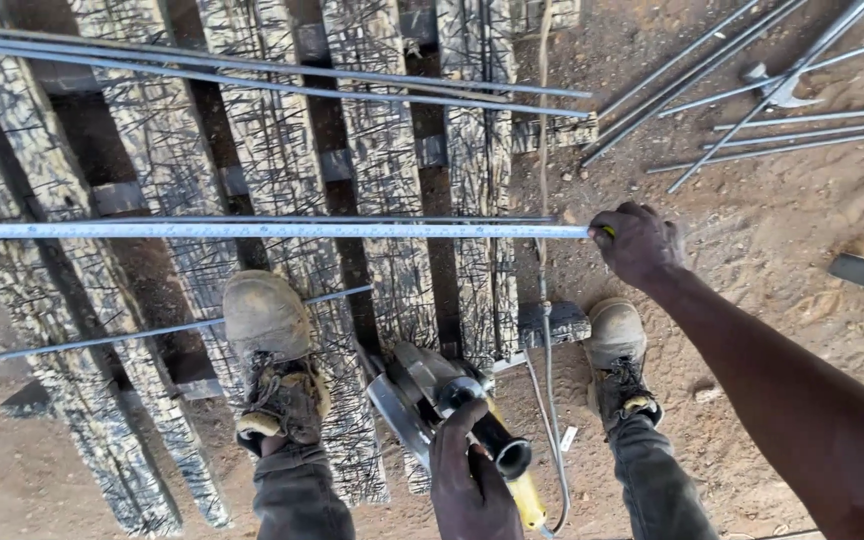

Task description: Bending metal rods using a manual jig and cutting them to size with an angle grinder.

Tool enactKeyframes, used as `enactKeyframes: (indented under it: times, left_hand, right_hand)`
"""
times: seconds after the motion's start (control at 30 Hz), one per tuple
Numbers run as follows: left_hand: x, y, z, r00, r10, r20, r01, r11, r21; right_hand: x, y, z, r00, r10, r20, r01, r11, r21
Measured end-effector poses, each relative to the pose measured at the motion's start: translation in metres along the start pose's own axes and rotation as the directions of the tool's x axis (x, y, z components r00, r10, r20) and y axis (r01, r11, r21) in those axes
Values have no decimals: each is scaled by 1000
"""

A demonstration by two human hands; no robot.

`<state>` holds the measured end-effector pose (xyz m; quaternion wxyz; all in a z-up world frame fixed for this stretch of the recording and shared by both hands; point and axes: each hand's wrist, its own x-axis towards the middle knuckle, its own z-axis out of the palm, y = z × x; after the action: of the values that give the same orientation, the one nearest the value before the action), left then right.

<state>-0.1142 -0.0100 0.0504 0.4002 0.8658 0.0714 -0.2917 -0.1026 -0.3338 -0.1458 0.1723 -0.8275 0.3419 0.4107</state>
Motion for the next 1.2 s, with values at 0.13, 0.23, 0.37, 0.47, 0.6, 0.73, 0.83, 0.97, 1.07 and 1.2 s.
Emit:
enactKeyframes:
  times: [0.13,0.23,0.37,0.47,0.6,0.73,0.83,0.97,1.07,1.2]
  left_hand:
    - [3,-11,10,980,-118,163,109,992,58]
    - [8,-11,14,970,-127,205,102,987,128]
    - [13,-6,12,950,-228,214,190,964,186]
    - [18,-8,14,952,-214,220,163,960,229]
    - [25,-34,21,966,-141,218,113,984,136]
    - [35,-83,29,960,-177,218,151,980,130]
    - [42,-38,26,910,-387,146,354,912,208]
    - [39,-21,33,906,-415,83,385,890,244]
    - [36,-13,38,904,-419,86,407,904,129]
    - [37,-18,47,834,-525,169,473,838,271]
  right_hand:
    - [-4,-3,-5,1000,-5,2,5,999,36]
    - [-4,-4,-7,1000,16,8,-16,999,51]
    - [-10,-3,-5,1000,3,-9,-2,998,60]
    - [-9,0,0,1000,27,-9,-27,997,73]
    - [-8,15,21,978,-159,131,179,972,-155]
    - [-46,-1,10,945,-242,222,227,970,91]
    - [-62,-10,21,920,-338,197,293,930,224]
    - [-78,-3,52,913,-392,110,313,849,425]
    - [-92,4,60,893,-443,-83,400,695,598]
    - [-106,18,44,962,-227,-152,247,486,839]
